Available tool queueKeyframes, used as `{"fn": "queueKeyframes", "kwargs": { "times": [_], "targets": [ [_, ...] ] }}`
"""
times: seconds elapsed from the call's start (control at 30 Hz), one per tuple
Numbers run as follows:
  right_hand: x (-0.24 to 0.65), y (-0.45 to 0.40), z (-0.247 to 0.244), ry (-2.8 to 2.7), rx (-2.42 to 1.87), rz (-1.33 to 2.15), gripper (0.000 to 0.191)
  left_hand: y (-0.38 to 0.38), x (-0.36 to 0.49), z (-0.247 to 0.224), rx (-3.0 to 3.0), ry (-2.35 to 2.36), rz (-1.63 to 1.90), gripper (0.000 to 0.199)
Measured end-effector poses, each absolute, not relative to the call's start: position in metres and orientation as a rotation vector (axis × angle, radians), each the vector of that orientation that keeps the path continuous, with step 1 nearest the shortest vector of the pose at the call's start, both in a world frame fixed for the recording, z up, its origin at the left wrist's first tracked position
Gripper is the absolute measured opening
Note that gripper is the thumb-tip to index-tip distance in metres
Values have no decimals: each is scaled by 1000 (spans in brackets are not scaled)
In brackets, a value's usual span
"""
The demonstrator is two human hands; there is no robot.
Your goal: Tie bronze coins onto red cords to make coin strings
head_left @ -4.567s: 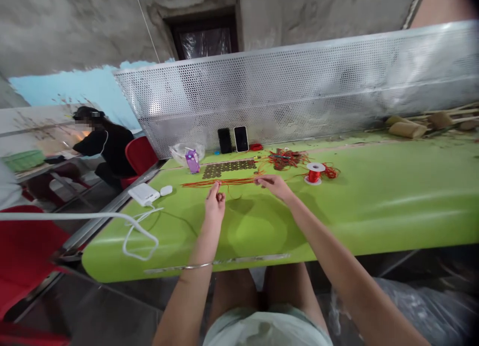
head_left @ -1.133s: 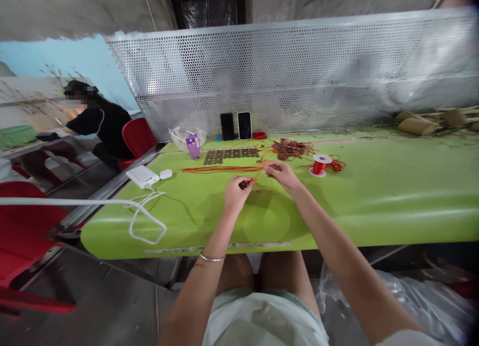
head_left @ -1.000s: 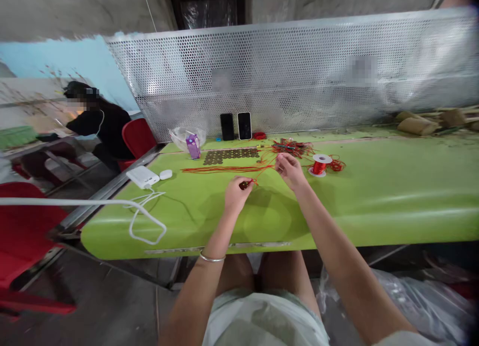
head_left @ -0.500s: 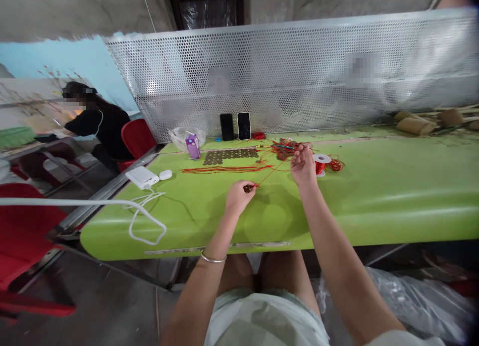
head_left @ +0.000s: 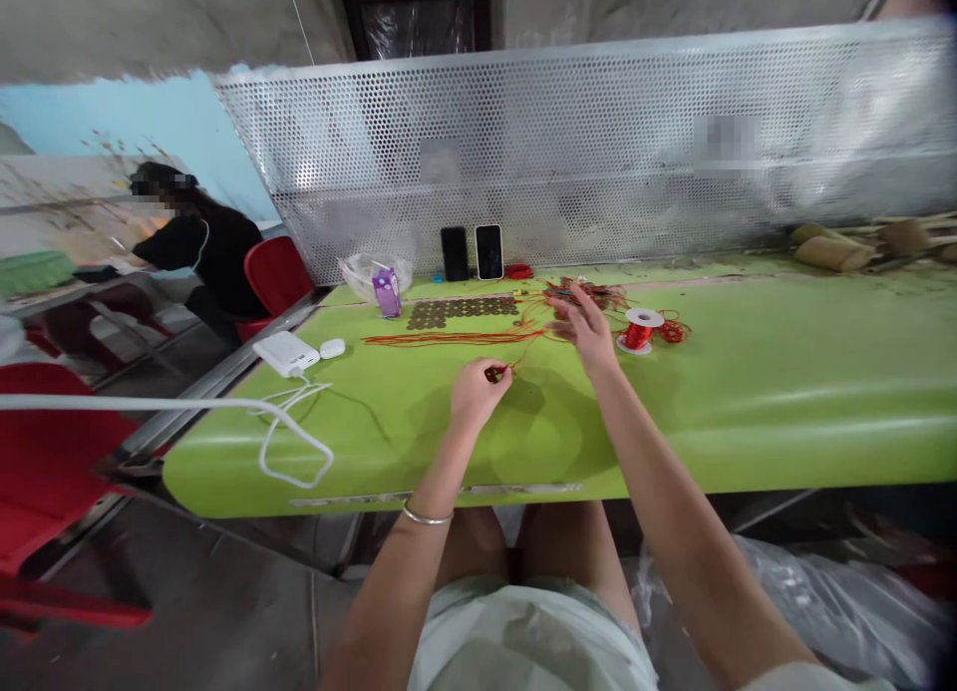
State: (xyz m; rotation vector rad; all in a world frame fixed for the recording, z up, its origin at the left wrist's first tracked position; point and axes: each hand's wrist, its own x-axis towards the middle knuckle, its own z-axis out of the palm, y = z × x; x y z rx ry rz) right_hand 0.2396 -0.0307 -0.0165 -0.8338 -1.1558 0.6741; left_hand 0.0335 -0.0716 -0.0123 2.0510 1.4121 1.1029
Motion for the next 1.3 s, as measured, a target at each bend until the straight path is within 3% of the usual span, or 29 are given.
{"fn": "queueKeyframes", "kwargs": {
  "times": [0.3,1.3],
  "targets": [
    [203,-56,-11,-1816,-987,485,14,-70,31,-10,1827,1407,1297,15],
    [200,-57,-12,-2078,-978,997,26,-67,27,-11,1623,1359,1492,19]
  ]
}}
